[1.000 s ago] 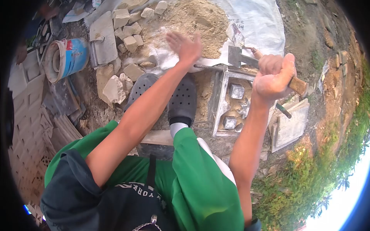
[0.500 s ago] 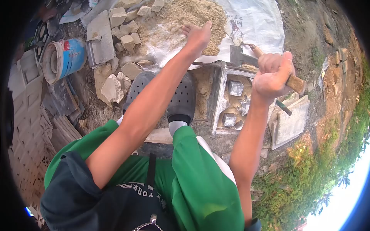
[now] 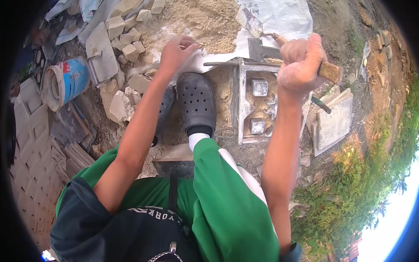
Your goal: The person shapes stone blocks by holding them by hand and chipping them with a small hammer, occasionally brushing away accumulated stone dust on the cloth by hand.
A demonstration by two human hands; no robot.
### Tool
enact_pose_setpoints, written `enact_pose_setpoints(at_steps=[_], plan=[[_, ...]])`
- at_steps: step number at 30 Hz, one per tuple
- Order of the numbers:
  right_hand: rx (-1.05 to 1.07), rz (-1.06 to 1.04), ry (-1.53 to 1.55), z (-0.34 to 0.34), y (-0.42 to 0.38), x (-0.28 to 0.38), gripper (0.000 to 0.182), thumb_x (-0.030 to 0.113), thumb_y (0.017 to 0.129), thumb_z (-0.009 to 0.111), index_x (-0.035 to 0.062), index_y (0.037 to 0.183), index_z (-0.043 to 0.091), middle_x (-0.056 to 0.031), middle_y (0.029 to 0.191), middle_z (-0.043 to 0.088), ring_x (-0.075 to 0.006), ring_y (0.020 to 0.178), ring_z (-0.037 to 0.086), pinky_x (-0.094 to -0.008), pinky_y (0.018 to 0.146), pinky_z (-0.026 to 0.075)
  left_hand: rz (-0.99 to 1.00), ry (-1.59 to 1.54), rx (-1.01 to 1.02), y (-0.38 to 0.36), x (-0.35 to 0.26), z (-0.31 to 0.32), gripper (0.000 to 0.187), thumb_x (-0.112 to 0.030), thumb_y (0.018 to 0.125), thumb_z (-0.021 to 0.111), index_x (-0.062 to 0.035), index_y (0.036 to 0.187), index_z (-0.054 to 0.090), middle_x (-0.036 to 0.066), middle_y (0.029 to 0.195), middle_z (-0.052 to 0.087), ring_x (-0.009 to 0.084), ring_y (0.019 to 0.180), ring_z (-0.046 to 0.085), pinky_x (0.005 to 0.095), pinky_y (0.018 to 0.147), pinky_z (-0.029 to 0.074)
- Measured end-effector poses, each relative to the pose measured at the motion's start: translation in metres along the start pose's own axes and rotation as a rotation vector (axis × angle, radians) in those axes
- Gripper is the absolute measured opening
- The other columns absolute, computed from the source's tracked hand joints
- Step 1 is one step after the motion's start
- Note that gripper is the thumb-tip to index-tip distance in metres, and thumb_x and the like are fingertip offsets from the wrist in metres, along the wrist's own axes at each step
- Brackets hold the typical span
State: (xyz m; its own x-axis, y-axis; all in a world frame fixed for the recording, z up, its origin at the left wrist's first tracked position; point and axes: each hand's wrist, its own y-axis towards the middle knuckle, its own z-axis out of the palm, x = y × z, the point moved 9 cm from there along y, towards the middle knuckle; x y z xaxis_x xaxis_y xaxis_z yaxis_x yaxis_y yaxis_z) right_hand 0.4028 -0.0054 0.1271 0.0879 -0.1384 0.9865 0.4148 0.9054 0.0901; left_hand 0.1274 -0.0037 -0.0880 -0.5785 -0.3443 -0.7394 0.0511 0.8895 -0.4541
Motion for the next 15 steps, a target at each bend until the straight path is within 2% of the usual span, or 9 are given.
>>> enact_pose_setpoints(at_steps=[1, 3, 4, 5, 7, 10, 12, 13, 15], plan=[[0.004, 0.0, 0.0, 0.0, 0.0, 0.0, 0.049, 0.025, 0.1, 0.034, 0.0159, 0.054, 0.021, 0.0013, 0.046, 0.019, -0.0138, 0.043, 0.016, -0.0321, 0.046, 0.019, 0.001, 0.0, 0.001, 0.002, -0.003, 0.004, 0.039, -0.032, 0.083, 0.07, -0.0056, 0.112, 0.067, 0.015, 0.108, 0.069, 0.0243, 0.091, 0.067, 0.0356, 0.079, 0.052], [0.005, -0.003, -0.003, 0.001, -0.001, -0.001, 0.049, 0.025, 0.1, 0.034, 0.016, 0.054, 0.021, 0.0014, 0.046, 0.019, -0.0139, 0.042, 0.016, -0.032, 0.046, 0.019, 0.073, 0.15, -0.162, 0.004, -0.02, 0.001, 0.076, -0.048, 0.079, 0.072, 0.0018, 0.133, 0.05, 0.027, 0.137, 0.048, 0.0325, 0.122, 0.052, 0.0409, 0.099, 0.042], [0.008, -0.005, -0.005, 0.001, -0.001, -0.001, 0.049, 0.025, 0.1, 0.034, 0.016, 0.054, 0.02, 0.0014, 0.046, 0.019, -0.0139, 0.042, 0.016, -0.032, 0.046, 0.019, 0.072, 0.149, -0.164, 0.008, -0.022, 0.012, 0.076, -0.048, 0.079, 0.072, 0.0018, 0.133, 0.05, 0.027, 0.137, 0.048, 0.0325, 0.122, 0.052, 0.0409, 0.099, 0.042], [0.016, -0.006, -0.002, 0.004, 0.0, -0.001, 0.049, 0.025, 0.1, 0.034, 0.016, 0.054, 0.02, 0.0014, 0.046, 0.019, -0.0139, 0.042, 0.016, -0.032, 0.046, 0.019, 0.27, 0.426, -0.412, 0.003, -0.048, 0.006, 0.069, -0.042, 0.08, 0.072, -0.0007, 0.132, 0.051, 0.025, 0.139, 0.045, 0.0326, 0.121, 0.052, 0.0413, 0.1, 0.043], [-0.015, 0.001, -0.033, 0.002, -0.001, -0.002, 0.05, 0.025, 0.1, 0.035, 0.0159, 0.053, 0.021, 0.0013, 0.046, 0.019, -0.014, 0.042, 0.016, -0.0322, 0.046, 0.019, 0.468, 0.71, -0.659, 0.0, -0.072, 0.011, 0.063, -0.037, 0.082, 0.072, -0.0033, 0.131, 0.052, 0.024, 0.142, 0.042, 0.0327, 0.12, 0.053, 0.0418, 0.1, 0.044], [0.02, -0.067, 0.131, 0.004, 0.0, -0.004, 0.048, 0.014, 0.098, 0.044, 0.0113, 0.053, 0.028, 0.0021, 0.046, 0.026, -0.0094, 0.039, 0.02, -0.0289, 0.04, 0.017, 0.553, 0.722, -0.826, 0.006, -0.082, 0.008, 0.05, -0.032, 0.084, 0.07, -0.0024, 0.122, 0.056, 0.021, 0.119, 0.058, 0.0302, 0.108, 0.06, 0.0443, 0.092, 0.049], [0.019, -0.07, 0.126, 0.005, 0.0, -0.004, 0.048, 0.013, 0.098, 0.044, 0.0111, 0.053, 0.028, 0.0021, 0.046, 0.026, -0.0095, 0.039, 0.02, -0.0289, 0.04, 0.017, 0.633, 0.416, -0.453, 0.033, -0.078, 0.023, 0.108, -0.066, 0.071, 0.07, 0.0095, 0.14, 0.036, 0.027, 0.152, 0.023, 0.0385, 0.144, 0.014, 0.0504, 0.117, 0.008], [0.018, -0.071, 0.125, 0.006, 0.0, -0.004, 0.047, 0.013, 0.098, 0.044, 0.0108, 0.053, 0.029, 0.0021, 0.046, 0.026, -0.0095, 0.039, 0.021, -0.0289, 0.04, 0.017, 0.633, 0.412, -0.453, 0.043, -0.074, 0.026, 0.108, -0.066, 0.071, 0.07, 0.0095, 0.14, 0.036, 0.027, 0.152, 0.023, 0.0385, 0.144, 0.014, 0.0504, 0.117, 0.008], [0.024, -0.07, 0.128, 0.006, 0.0, -0.003, 0.047, 0.013, 0.097, 0.045, 0.0106, 0.053, 0.029, 0.0022, 0.046, 0.026, -0.0096, 0.039, 0.021, -0.0289, 0.041, 0.017, 0.631, 0.98, -0.783, 0.042, -0.081, 0.028, 0.088, -0.053, 0.072, 0.074, -0.0029, 0.138, 0.043, 0.021, 0.15, 0.03, 0.0395, 0.14, 0.022, 0.0511, 0.117, 0.013]])
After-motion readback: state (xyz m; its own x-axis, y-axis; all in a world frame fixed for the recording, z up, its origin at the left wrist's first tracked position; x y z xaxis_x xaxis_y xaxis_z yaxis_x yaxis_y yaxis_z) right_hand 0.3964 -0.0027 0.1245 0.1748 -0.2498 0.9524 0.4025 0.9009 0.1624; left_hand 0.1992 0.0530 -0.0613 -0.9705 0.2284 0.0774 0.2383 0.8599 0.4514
